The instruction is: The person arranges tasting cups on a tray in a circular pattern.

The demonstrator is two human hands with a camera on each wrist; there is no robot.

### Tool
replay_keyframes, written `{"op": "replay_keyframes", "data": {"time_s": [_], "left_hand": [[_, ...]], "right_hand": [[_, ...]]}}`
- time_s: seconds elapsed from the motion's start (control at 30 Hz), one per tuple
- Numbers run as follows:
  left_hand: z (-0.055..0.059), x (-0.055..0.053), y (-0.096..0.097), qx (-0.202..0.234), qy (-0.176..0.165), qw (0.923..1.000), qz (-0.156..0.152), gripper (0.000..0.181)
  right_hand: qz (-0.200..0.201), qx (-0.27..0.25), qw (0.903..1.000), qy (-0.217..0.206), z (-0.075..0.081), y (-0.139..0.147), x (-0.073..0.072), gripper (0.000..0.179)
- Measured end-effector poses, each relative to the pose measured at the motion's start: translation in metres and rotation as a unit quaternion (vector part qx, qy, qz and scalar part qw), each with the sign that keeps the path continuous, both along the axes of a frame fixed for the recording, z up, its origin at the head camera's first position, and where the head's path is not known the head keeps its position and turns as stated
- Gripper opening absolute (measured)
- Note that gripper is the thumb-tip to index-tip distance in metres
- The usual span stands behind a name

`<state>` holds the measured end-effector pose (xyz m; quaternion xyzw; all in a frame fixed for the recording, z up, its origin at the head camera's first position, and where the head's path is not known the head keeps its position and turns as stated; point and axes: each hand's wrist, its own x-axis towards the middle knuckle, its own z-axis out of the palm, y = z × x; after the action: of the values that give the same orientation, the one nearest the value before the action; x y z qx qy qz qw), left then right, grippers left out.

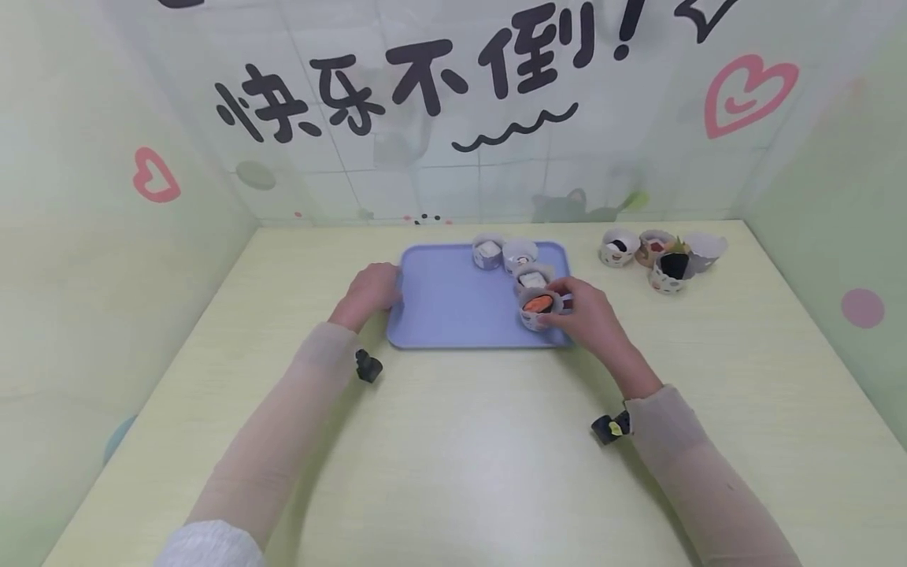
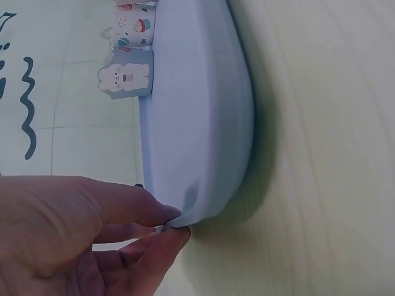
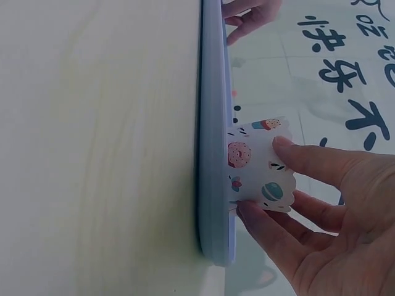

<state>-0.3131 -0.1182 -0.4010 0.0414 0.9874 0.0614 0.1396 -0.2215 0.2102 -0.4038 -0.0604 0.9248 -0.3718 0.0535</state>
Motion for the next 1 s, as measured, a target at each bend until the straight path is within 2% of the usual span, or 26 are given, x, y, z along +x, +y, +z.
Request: {"op": "replay_keyframes", "data": {"time_s": [0.43,1.0], "left_hand": [[-0.002,-0.002,-0.002,-0.003,-0.001,0.9999,-0.01,0.015],[0.002,0.002,-0.002,-0.011,-0.007,0.9998,-0.015,0.025]], "right_hand": [[0.0,0.006,0.9999,-0.013,-0.007,-0.006,-0.008,0.054],[-0.006,0.01,0.9992,-0.037,-0.002,-0.011,-0.01,0.061]]}}
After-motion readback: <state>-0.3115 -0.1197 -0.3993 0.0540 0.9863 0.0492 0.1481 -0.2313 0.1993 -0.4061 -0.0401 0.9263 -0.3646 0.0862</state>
